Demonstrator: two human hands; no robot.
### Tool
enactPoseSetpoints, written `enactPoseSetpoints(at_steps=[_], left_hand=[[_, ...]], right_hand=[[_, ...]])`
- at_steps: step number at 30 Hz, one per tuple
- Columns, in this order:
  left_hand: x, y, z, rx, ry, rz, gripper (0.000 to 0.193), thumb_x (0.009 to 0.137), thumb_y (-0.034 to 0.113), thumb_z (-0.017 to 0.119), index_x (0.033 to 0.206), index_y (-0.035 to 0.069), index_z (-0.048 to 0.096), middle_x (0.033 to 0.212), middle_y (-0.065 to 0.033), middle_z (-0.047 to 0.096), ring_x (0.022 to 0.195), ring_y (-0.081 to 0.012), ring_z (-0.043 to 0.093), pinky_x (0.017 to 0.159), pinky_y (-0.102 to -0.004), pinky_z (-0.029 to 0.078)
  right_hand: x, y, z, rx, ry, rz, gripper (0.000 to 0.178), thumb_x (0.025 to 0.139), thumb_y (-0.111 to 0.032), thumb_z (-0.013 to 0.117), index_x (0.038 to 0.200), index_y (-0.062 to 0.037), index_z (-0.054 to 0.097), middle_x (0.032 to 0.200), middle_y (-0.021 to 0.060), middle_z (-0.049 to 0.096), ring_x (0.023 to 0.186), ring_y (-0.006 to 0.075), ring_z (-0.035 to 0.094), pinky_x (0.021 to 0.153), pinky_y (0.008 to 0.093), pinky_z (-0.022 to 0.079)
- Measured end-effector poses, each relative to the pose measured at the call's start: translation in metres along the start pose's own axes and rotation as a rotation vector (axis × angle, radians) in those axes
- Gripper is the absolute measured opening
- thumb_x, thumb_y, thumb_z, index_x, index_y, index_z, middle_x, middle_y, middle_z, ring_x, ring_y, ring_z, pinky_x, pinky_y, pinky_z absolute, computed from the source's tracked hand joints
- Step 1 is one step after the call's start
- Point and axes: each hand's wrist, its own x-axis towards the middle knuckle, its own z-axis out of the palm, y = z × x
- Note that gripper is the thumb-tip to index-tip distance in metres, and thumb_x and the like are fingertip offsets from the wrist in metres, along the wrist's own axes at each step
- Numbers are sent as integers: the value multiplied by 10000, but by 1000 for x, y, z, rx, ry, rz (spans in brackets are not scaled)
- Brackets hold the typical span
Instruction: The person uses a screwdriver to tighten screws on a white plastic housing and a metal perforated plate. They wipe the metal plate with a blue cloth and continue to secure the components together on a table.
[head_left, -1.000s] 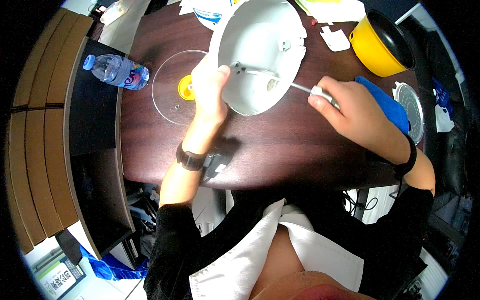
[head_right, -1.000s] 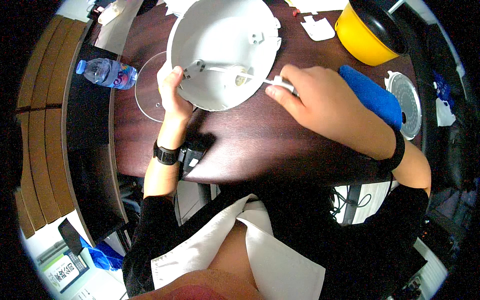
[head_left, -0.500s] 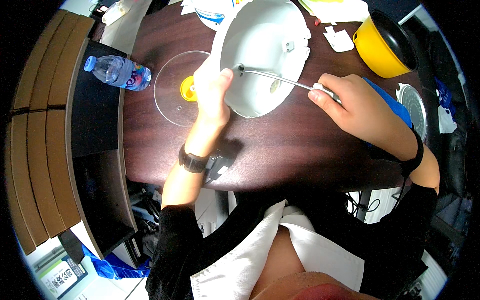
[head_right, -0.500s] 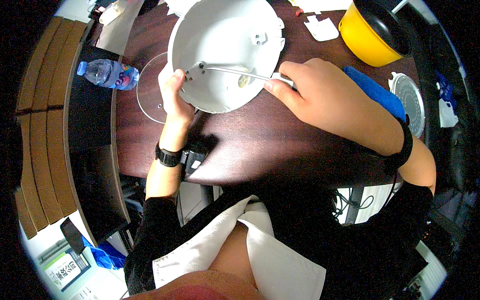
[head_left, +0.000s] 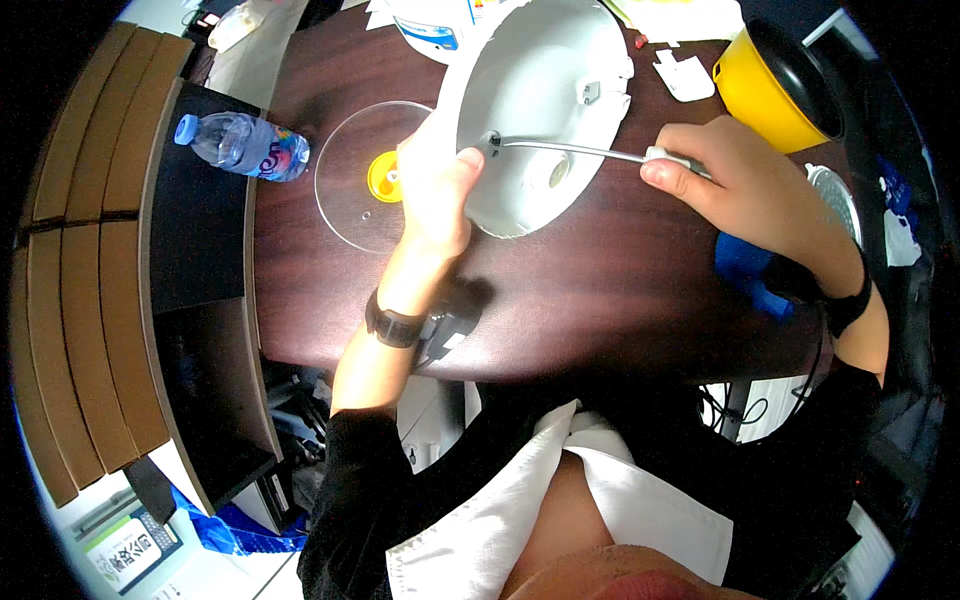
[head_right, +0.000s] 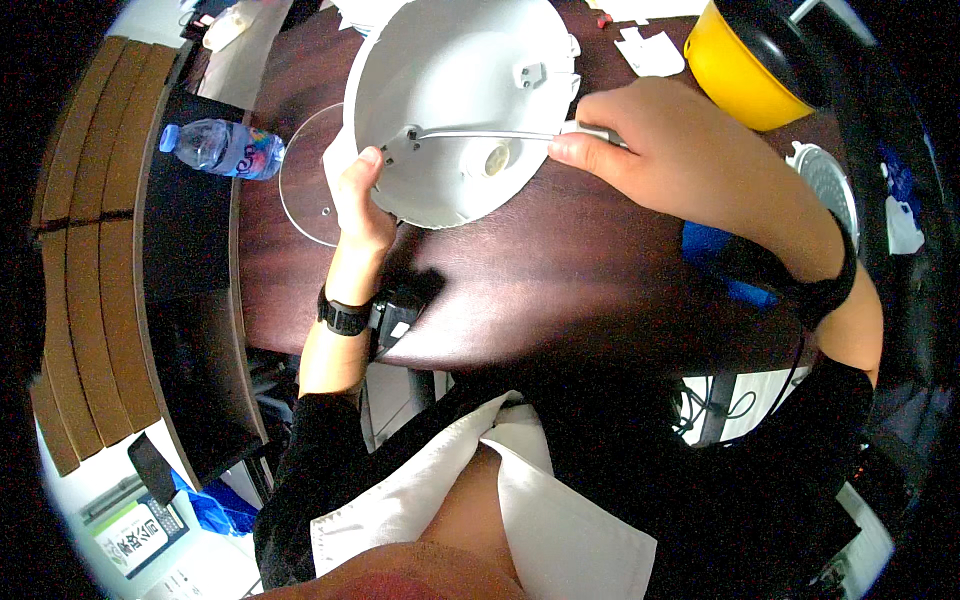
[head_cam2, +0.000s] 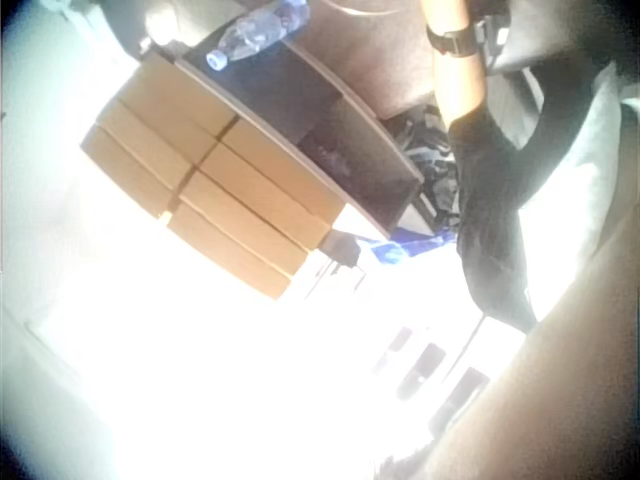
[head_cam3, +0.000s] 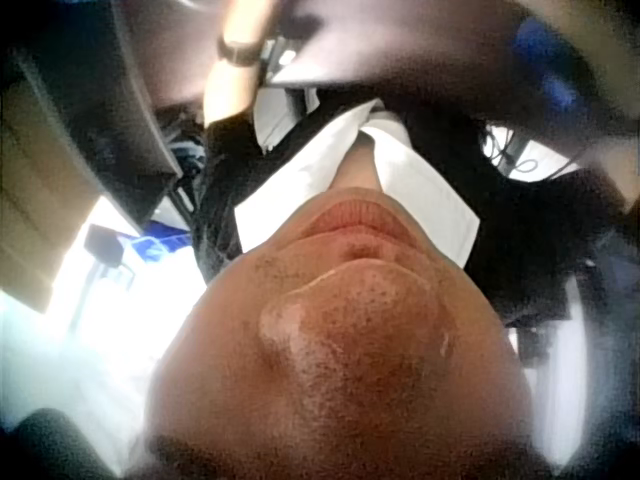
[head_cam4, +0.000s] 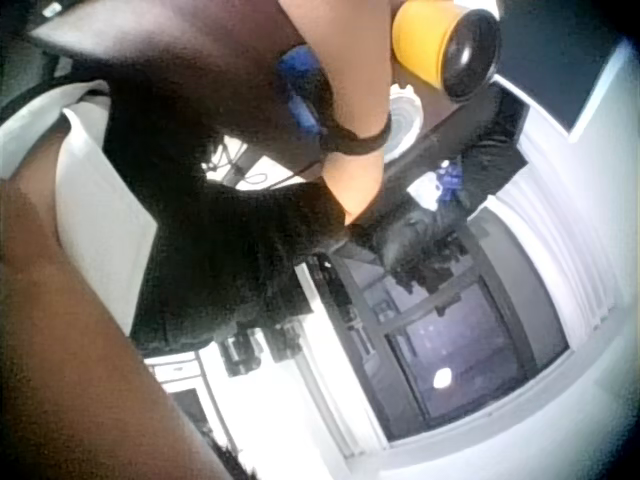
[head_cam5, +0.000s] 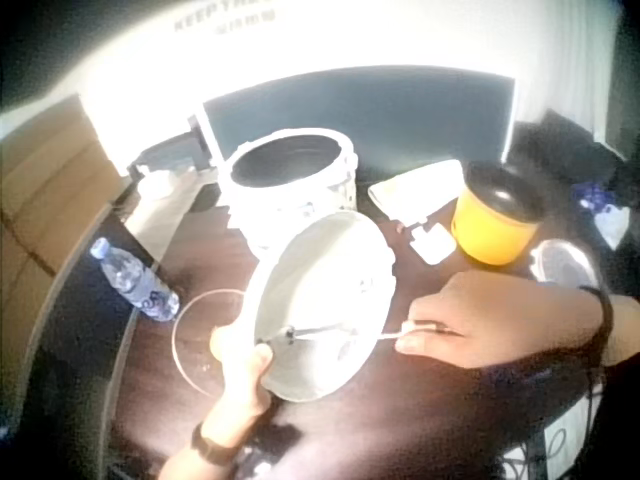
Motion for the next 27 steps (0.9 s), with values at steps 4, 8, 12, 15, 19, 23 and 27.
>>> enactPoseSetpoints(at_steps=[4,8,12,15,19,23,27], left_hand=[[0,1,4,-16,9,-10,488,754,349,479,1019,-53,554,884,-69,583,794,-145,511,705,-265,397],[1,4,6,-54,26,-75,502,750,350,467,1029,-58,550,902,-75,585,796,-148,516,696,-270,403],[2,5,5,-28,30,-59,476,749,335,452,998,-57,556,882,-83,588,792,-148,518,683,-271,403],[2,3,4,-15,35,-58,466,748,328,452,990,-56,557,875,-83,590,792,-146,519,681,-269,403],[1,-4,6,-67,70,-57,454,746,319,454,982,-55,558,877,-79,592,790,-146,523,685,-268,405],[4,-7,2,-100,45,-106,483,754,336,482,1020,-60,556,906,-85,599,819,-161,543,720,-271,421],[0,-2,4,-172,77,-87,530,758,360,513,1085,-56,548,986,-107,595,881,-175,552,769,-294,434]], right_hand=[[0,-7,-5,-252,171,-113,353,883,-334,553,745,-10,569,629,198,546,618,349,567,578,416,427],[2,1,1,-234,134,-121,319,883,-304,565,748,-18,520,630,165,525,585,329,526,548,395,385],[9,15,12,142,-153,-69,345,940,-311,486,745,-26,492,573,104,475,513,224,502,510,355,381],[9,10,14,632,-453,177,382,983,-363,379,765,-61,460,568,1,431,400,70,399,375,242,334],[-6,9,52,1335,-634,418,412,995,-405,304,848,-51,454,597,-4,454,376,57,387,320,196,311],[-14,-2,71,1605,-660,391,432,974,-447,357,874,-42,473,613,30,478,399,111,456,349,257,369],[-16,6,59,832,-283,63,383,950,-359,467,813,-4,512,557,56,506,438,148,528,406,280,408]])
